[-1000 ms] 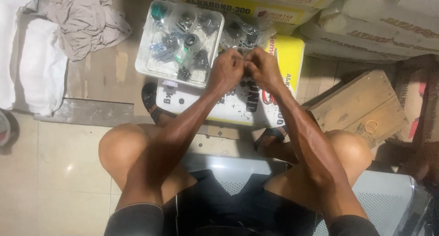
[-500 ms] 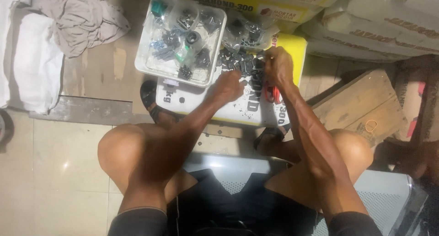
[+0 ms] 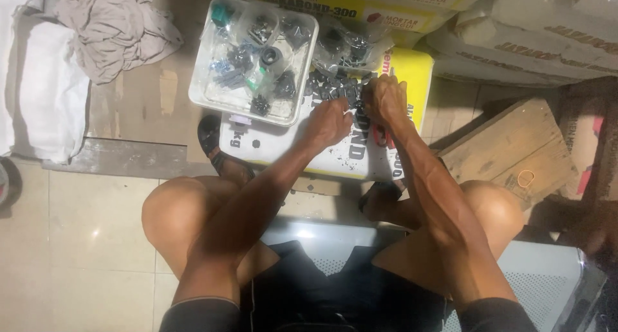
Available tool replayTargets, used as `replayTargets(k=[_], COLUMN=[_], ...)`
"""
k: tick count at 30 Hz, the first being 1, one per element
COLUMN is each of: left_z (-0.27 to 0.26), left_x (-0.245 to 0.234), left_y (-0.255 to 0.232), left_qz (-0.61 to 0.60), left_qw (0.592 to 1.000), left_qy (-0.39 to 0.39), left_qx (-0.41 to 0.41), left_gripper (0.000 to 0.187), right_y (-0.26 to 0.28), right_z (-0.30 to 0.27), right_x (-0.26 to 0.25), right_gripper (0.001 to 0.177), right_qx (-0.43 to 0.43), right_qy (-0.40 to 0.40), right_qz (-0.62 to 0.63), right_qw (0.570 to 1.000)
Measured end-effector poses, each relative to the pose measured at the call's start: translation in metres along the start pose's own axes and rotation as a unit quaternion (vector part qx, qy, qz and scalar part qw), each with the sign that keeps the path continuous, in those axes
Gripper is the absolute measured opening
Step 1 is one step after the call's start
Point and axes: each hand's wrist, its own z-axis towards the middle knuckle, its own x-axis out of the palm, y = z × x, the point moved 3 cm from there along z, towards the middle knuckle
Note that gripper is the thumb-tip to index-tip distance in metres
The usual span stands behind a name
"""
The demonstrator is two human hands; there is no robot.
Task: Sorting and inspecting small plastic components from a white plastic tray while seated.
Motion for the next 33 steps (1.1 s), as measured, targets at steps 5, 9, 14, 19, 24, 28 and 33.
replayTargets(k=[5, 9, 14, 19, 24, 28, 33], left_z=[0.027, 0.025, 0.065, 0.04, 0.029, 0.023, 0.022], left_x=[0.015, 0.009, 0.03, 0.02, 0.016, 0.01, 0.008], left_y=[0.007, -0.009, 0.028, 0.025, 0.029, 0.029, 0.022], left_qz=[-0.048, -0.326, -0.441, -0.374, -0.402, -0.405, -0.383], left_qw=[0.995, 0.942, 0.892, 0.907, 0.893, 0.893, 0.905], left_qy=[-0.081, -0.073, -0.085, -0.133, -0.123, -0.127, -0.131], left_qx=[0.04, -0.022, -0.052, -0.144, -0.159, -0.15, -0.13], left_gripper=[0.024, 0.027, 0.021, 0.021, 0.016, 0.019, 0.021], right_y=[0.014, 0.042, 0.04, 0.032, 0.012, 0.042, 0.037], right_z=[-0.028, -0.055, -0.061, -0.055, -0.049, -0.067, -0.073], right_x=[-0.075, -0.163, -0.169, -0.079, 0.015, -0.081, -0.127], right_gripper=[0.012, 0.008, 0.005, 0.009, 0.026, 0.012, 0.015], right_qx=[-0.026, 0.019, 0.036, 0.03, -0.021, 0.019, 0.073], right_qy=[-0.044, 0.022, -0.03, 0.006, -0.004, 0.072, 0.103], right_qz=[0.152, 0.533, 0.572, 0.226, 0.058, 0.192, 0.407], right_qw=[0.987, 0.845, 0.819, 0.974, 0.998, 0.978, 0.905])
